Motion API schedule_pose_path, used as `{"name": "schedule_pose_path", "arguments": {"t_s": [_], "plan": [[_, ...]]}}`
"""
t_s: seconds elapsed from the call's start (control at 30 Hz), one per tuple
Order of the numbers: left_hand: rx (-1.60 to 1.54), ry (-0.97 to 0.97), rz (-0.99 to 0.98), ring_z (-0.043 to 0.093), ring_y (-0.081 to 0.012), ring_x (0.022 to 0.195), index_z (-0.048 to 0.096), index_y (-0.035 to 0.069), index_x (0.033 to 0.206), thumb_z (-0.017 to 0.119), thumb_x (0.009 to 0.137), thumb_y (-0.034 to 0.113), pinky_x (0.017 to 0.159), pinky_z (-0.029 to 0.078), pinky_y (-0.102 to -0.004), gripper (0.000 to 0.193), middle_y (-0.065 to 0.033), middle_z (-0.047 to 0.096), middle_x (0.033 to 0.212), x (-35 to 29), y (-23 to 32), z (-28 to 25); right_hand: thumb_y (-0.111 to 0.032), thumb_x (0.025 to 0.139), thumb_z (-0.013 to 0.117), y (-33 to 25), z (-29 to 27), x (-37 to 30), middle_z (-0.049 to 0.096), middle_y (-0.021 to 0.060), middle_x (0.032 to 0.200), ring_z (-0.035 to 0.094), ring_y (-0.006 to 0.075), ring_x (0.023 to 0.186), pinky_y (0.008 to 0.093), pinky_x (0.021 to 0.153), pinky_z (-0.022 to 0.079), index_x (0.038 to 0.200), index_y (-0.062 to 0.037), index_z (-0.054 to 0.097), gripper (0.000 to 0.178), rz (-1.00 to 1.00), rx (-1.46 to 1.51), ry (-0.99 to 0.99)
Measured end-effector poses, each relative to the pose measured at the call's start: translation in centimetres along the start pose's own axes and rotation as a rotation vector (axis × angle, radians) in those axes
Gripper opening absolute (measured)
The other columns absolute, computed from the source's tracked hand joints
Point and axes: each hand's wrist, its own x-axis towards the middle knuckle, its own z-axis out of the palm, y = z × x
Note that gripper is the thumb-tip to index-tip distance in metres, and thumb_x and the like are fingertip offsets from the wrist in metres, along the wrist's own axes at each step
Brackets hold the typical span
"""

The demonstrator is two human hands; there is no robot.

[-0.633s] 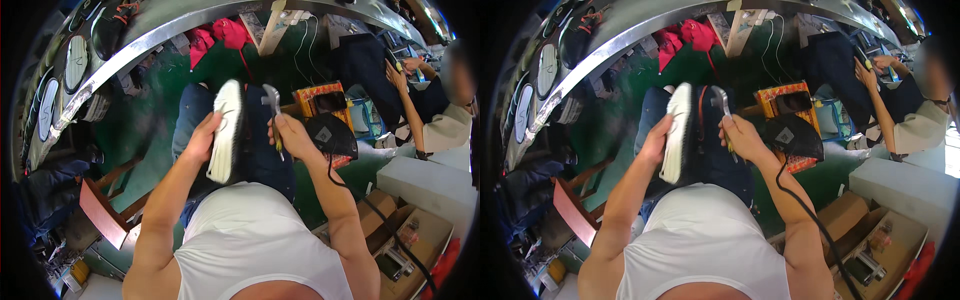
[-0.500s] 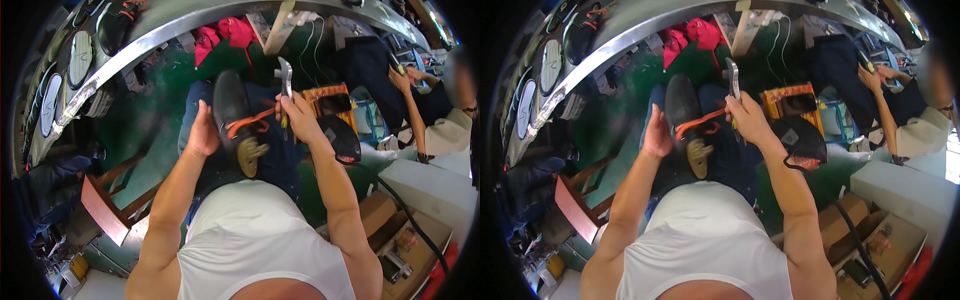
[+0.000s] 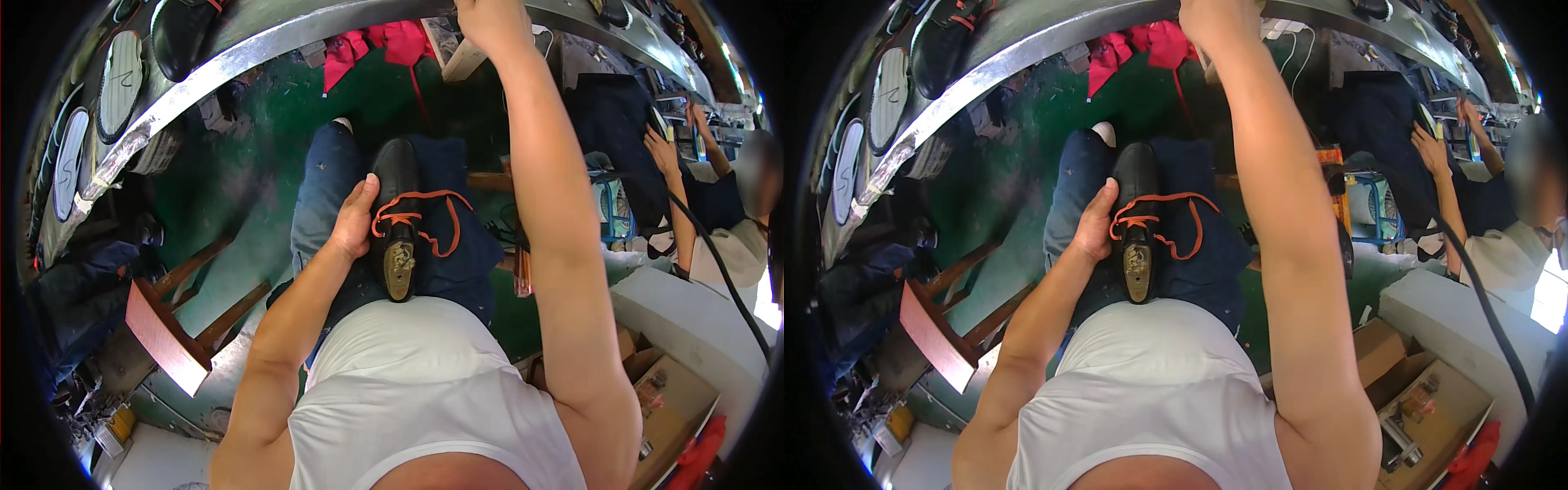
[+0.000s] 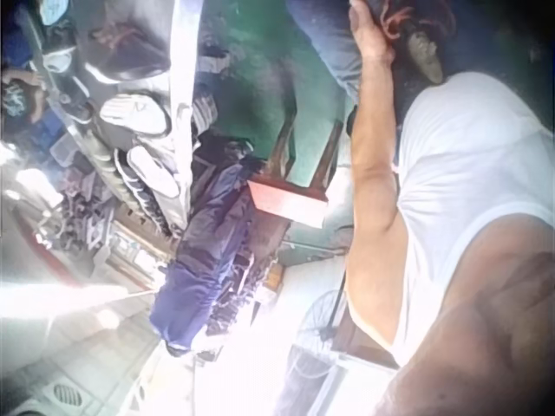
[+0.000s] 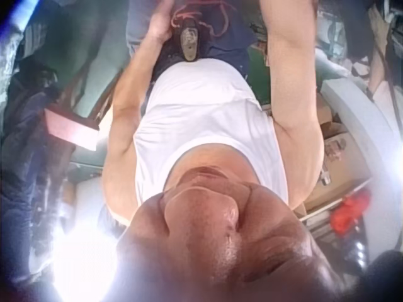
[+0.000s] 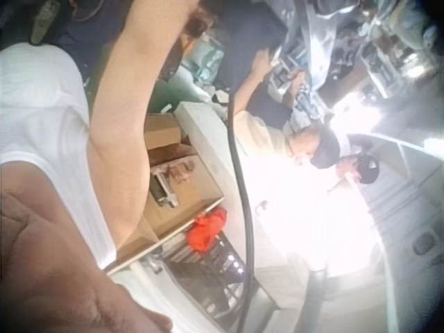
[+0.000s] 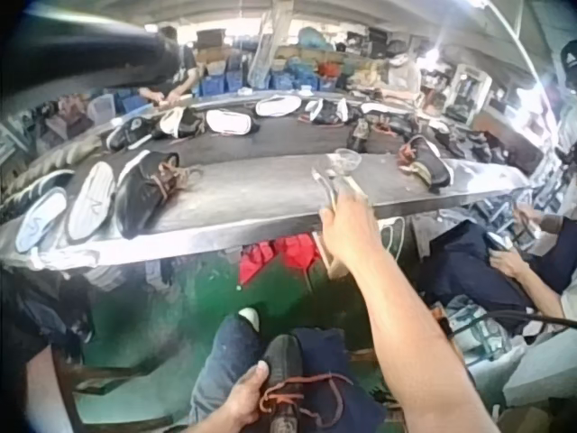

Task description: Assembling shoes on an assembly line using tools and lacing them.

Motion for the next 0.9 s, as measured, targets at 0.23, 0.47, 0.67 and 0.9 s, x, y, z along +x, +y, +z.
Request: {"name": "schedule_pose_path", "arguments": {"t_s": [0.23,0.47,0.67,0.9], "plan": [[0.345,0.433,0.279,0.059,-0.0143,0.101,0.05,-0.002,0.125,0.051,0.103,0.037,0.09,0.049,-0.0292,0.045,-0.009,0.062,0.11,1.5,-1.5,1.8,-0.026,0.086,0.066,2.5,4.5,7.0,0.069,0.0241,0.089,0.067,0.0432,0.088,0.0508,0.083,0.052,0.088,0.0017,0.07,0.028,-0.208,-0.252,-0.071],[0.302,0.242,0.722,0.046,-0.0225,0.129,0.055,-0.002,0.101,0.046,0.105,0.022,0.109,0.034,-0.0323,0.025,-0.0242,0.047,0.142,0.8,-3.1,-1.2,-0.027,0.094,0.061,-0.2,2.8,-6.5,0.062,0.0161,0.073,0.063,0.0335,0.066,0.0409,0.057,0.047,0.085,-0.0021,0.061,0.027,-0.46,0.204,0.122],[1.396,0.209,0.553,0.057,-0.0431,0.12,0.056,-0.001,0.078,0.062,0.096,0.027,0.089,0.05,-0.0402,0.034,-0.0408,0.05,0.127,-4.4,3.5,2.6,-0.058,0.102,0.033,0.1,-1.6,-23.9,0.06,0.0067,0.058,0.058,0.0145,0.045,0.0266,0.049,0.047,0.067,-0.0009,0.065,0.075,0.617,0.703,-1.596],[0.86,0.132,0.383,0.06,-0.0234,0.079,0.061,-0.001,0.091,0.053,0.102,0.025,0.076,0.05,-0.0336,0.03,-0.0116,0.063,0.092,-3.8,3.9,1.6,-0.034,0.102,0.053,0.7,1.8,-28.6,0.063,0.0051,0.099,0.062,0.0116,0.083,0.0245,0.062,0.047,0.103,-0.0051,0.065,0.032,1.132,1.557,-0.693]]}}
